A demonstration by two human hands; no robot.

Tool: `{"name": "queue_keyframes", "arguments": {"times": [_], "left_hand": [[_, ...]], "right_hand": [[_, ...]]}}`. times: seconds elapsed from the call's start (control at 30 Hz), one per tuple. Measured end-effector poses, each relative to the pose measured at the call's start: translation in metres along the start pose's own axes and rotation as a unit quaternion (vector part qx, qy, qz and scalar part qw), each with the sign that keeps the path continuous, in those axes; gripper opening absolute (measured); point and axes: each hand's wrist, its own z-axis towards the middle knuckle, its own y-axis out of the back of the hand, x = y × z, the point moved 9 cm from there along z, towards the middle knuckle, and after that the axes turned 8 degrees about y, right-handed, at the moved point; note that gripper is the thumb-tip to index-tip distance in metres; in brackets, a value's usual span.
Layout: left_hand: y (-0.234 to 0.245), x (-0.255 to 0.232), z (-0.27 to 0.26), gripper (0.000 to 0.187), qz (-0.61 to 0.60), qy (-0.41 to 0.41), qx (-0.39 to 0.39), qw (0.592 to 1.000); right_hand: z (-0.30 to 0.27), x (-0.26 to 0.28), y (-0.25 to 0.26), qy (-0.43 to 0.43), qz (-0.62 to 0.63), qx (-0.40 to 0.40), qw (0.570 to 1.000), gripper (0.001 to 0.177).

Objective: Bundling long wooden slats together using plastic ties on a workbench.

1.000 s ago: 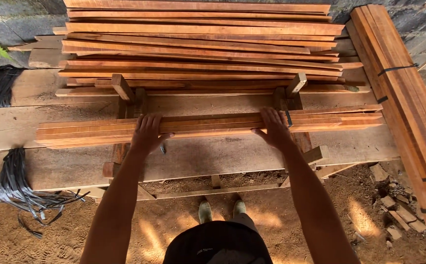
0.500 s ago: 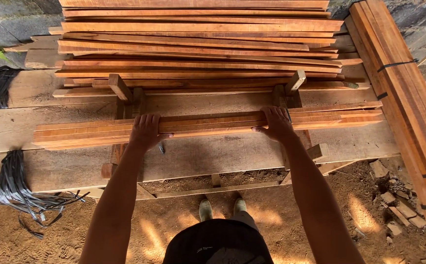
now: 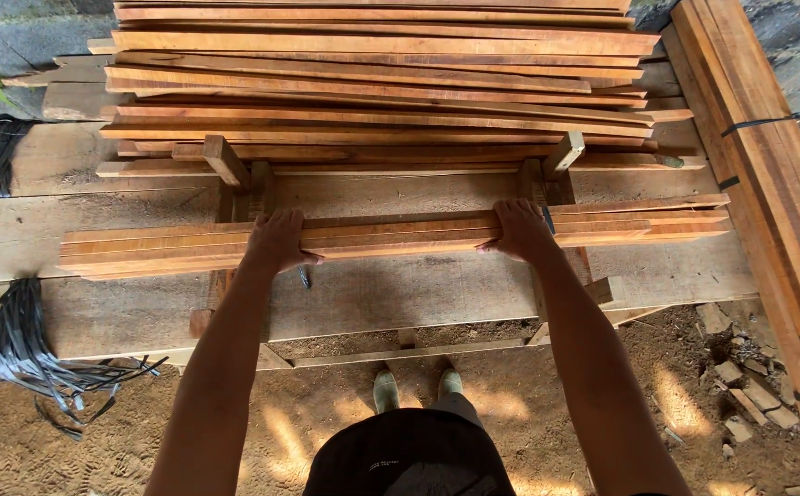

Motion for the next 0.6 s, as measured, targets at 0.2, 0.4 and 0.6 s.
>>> {"name": "queue_keyframes", "arguments": {"times": [0.2, 0.4, 0.6], "left_hand": [[0.003, -0.002, 0.001, 0.087, 0.021, -0.009, 0.01, 1.0], [0.028, -0.009, -0.017, 0.083, -0.003, 0.008, 0.009, 1.0], [0.001, -0.006, -0.014, 0.106, -0.031, 0.034, -0.053, 0.998]], "right_hand": [[0.0, 0.003, 0.002, 0.005, -0.029, 0.006, 1.0, 0.083], [-0.002, 0.001, 0.001, 0.003, -0.025, -0.01, 1.0, 0.084], [-0.003, 0.001, -0.003, 0.009, -0.049, -0.033, 0.998, 0.089]]}}
